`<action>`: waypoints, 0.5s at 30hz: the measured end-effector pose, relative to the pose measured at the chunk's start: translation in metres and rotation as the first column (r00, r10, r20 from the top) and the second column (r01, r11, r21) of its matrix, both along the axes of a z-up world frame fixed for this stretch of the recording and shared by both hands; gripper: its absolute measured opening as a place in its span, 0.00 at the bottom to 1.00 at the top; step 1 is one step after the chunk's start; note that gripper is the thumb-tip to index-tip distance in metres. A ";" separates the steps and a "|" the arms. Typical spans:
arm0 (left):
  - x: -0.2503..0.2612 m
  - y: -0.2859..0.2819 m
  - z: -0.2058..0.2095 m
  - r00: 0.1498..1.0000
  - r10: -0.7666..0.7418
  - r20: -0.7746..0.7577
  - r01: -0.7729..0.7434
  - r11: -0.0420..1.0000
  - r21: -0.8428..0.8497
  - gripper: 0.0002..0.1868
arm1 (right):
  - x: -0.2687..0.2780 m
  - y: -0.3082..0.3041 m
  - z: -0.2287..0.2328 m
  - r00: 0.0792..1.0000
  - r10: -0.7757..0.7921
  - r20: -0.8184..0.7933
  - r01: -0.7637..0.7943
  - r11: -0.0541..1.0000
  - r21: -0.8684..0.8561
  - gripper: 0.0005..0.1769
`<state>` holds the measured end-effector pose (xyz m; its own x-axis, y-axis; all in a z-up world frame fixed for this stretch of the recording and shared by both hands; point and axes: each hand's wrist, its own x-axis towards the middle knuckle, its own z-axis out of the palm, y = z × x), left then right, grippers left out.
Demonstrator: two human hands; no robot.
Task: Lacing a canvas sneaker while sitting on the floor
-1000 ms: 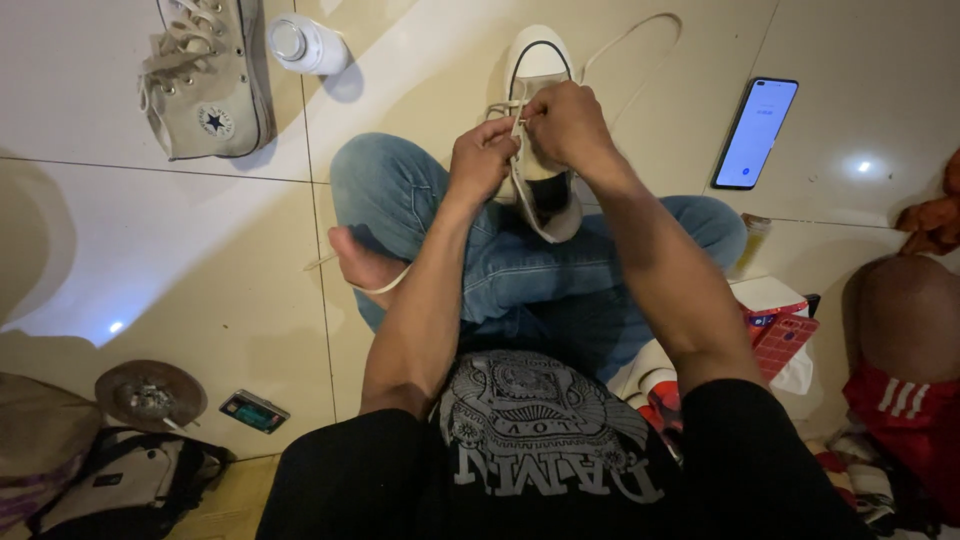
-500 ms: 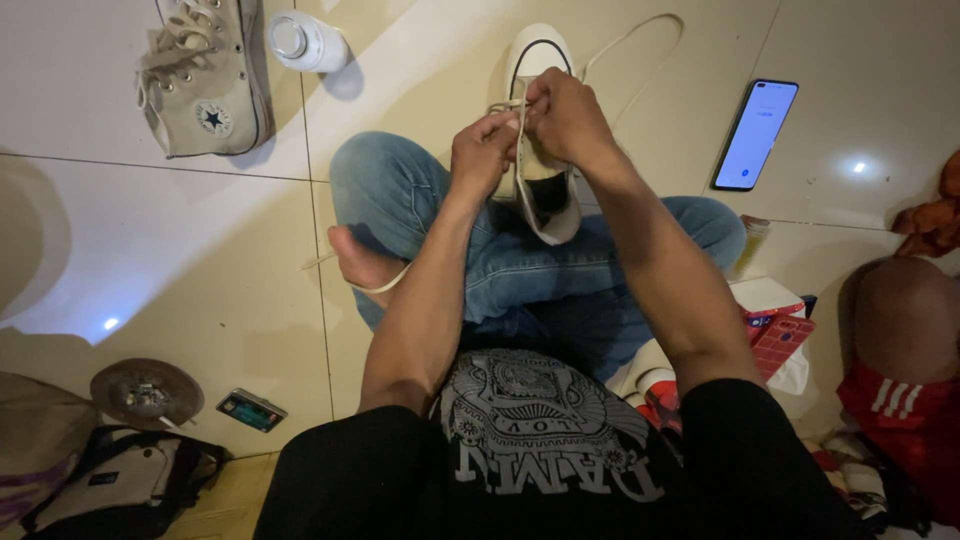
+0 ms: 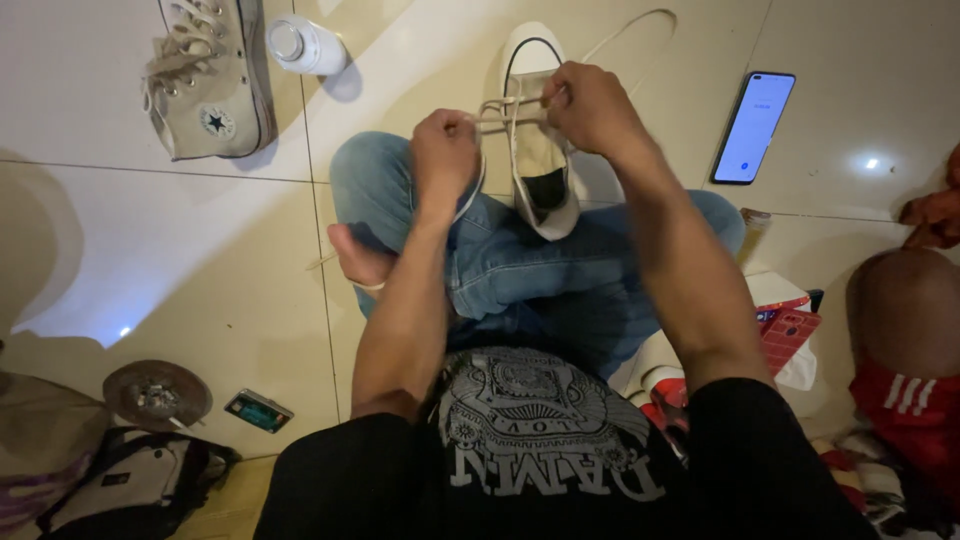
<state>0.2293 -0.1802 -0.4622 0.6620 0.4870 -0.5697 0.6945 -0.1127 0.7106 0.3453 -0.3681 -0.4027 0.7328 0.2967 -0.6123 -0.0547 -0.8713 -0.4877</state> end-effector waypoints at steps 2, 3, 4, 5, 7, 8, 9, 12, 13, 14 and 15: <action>-0.007 0.010 -0.011 0.989 -0.114 0.091 0.089 0.967 0.240 0.13 | 0.003 -0.009 0.000 0.999 0.037 -0.031 -0.036 0.999 0.021 0.10; -0.004 0.016 0.005 0.989 -0.117 0.095 0.091 0.966 0.242 0.13 | 0.007 -0.010 0.007 0.999 0.033 -0.027 -0.033 0.999 0.023 0.10; -0.004 0.022 0.021 0.993 -0.116 0.032 0.104 0.959 0.264 0.13 | 0.008 -0.011 0.014 0.998 0.024 -0.063 -0.025 0.999 -0.024 0.10; -0.004 0.028 0.037 0.993 -0.113 -0.032 0.118 0.951 0.284 0.13 | 0.010 -0.012 0.021 0.995 0.012 -0.098 -0.019 0.997 -0.071 0.09; -0.007 0.040 0.059 0.992 -0.119 -0.030 0.123 0.958 0.259 0.12 | 0.015 -0.020 0.028 0.994 0.017 -0.107 -0.025 0.996 -0.080 0.08; -0.008 0.047 0.070 0.992 -0.122 -0.029 0.126 0.964 0.234 0.11 | 0.018 -0.023 0.032 0.993 0.024 -0.117 -0.035 0.995 -0.089 0.09; -0.012 0.052 0.075 0.992 -0.123 -0.028 0.126 0.963 0.237 0.11 | 0.019 -0.030 0.033 0.993 0.024 -0.115 -0.034 0.996 -0.086 0.09; -0.018 0.068 0.087 0.983 -0.163 -0.080 0.180 0.936 0.303 0.11 | 0.026 -0.047 0.041 0.993 0.087 -0.078 -0.092 0.993 -0.072 0.07; -0.020 0.073 0.091 0.987 -0.158 -0.038 0.162 0.933 0.321 0.12 | 0.027 -0.051 0.048 0.992 0.091 -0.087 -0.099 0.991 -0.090 0.07; -0.021 0.079 0.094 0.988 -0.154 0.007 0.143 0.930 0.339 0.13 | 0.029 -0.054 0.054 0.991 0.096 -0.094 -0.106 0.989 -0.108 0.07; -0.021 0.082 0.102 0.988 -0.156 0.011 0.143 0.929 0.340 0.13 | 0.031 -0.056 0.060 0.992 0.093 -0.090 -0.103 0.989 -0.107 0.07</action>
<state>0.2084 -0.0981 -0.3599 0.7596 0.5398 -0.3628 0.6249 -0.4512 0.6371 0.3760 -0.4243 -0.3429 0.6477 0.2912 -0.7041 -0.0030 -0.9231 -0.3846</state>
